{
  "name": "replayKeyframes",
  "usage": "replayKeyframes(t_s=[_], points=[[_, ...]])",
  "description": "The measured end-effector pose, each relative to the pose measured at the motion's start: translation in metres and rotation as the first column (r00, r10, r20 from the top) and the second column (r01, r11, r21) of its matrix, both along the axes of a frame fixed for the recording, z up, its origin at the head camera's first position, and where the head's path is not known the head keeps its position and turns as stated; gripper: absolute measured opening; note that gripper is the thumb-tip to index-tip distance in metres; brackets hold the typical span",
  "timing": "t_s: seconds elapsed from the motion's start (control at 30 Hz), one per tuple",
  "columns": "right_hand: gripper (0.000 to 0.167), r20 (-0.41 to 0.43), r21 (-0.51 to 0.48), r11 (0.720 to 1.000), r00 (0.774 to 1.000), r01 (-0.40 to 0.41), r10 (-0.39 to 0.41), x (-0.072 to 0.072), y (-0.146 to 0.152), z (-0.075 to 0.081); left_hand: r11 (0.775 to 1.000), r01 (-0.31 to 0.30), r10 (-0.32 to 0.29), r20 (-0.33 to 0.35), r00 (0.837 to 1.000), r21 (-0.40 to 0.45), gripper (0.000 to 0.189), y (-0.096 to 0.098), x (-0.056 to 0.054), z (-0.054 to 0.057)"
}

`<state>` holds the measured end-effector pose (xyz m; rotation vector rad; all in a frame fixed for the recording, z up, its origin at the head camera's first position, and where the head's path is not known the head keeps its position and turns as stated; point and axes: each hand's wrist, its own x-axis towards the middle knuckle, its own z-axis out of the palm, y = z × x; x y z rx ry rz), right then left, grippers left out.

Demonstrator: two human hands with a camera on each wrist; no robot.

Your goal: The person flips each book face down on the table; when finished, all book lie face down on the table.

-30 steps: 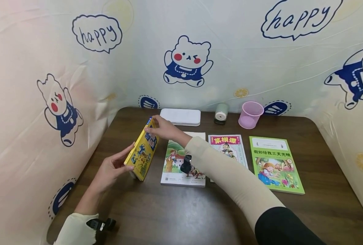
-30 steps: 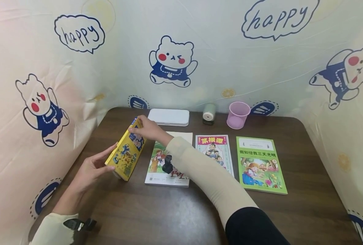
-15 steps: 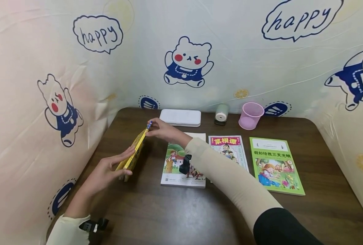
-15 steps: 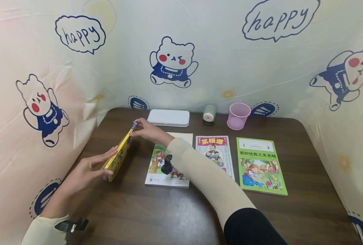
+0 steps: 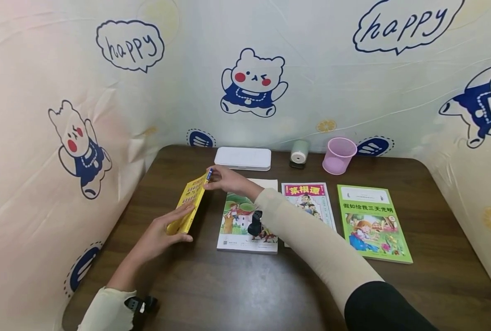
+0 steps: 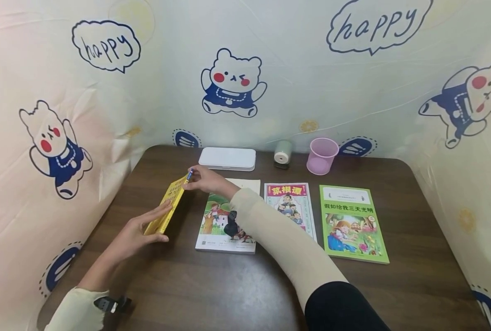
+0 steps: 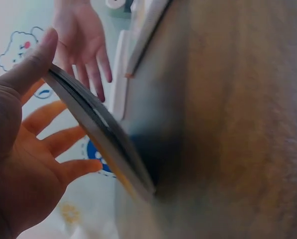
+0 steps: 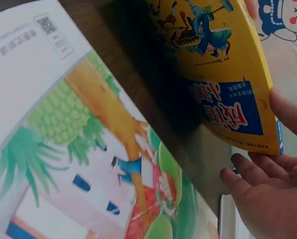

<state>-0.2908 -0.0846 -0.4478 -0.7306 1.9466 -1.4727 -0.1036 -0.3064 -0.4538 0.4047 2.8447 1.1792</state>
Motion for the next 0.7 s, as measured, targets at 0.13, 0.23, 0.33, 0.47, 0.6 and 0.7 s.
replayKeyframes(t_s=[0.13, 0.23, 0.33, 0.47, 0.6, 0.7], points=[[0.071, -0.058, 0.059, 0.998, 0.998, -0.006, 0.010, -0.003, 0.001, -0.007, 0.998, 0.009, -0.008, 0.019, 1.000, -0.055, 0.082, -0.002, -0.002, -0.010], [0.074, -0.125, 0.142, 0.990, 0.992, 0.013, 0.005, -0.003, 0.002, -0.011, 0.997, 0.010, -0.007, 0.045, 0.999, -0.071, 0.082, -0.003, -0.004, -0.016], [0.078, -0.184, 0.216, 0.975, 0.983, 0.043, -0.002, -0.003, 0.002, -0.014, 0.997, 0.009, -0.003, 0.074, 0.997, -0.082, 0.081, -0.002, -0.007, -0.020], [0.079, -0.263, 0.303, 0.950, 0.965, 0.072, 0.011, -0.003, 0.001, -0.017, 0.994, 0.000, 0.012, 0.106, 0.994, -0.107, 0.081, 0.001, -0.011, -0.022], [0.078, -0.331, 0.363, 0.929, 0.942, 0.071, 0.058, -0.004, 0.000, -0.022, 0.987, -0.012, 0.032, 0.120, 0.992, -0.159, 0.080, 0.007, -0.015, -0.023], [0.078, -0.379, 0.414, 0.908, 0.919, 0.069, 0.104, -0.006, 0.001, -0.026, 0.978, -0.024, 0.051, 0.126, 0.991, -0.206, 0.079, 0.012, -0.017, -0.025]])
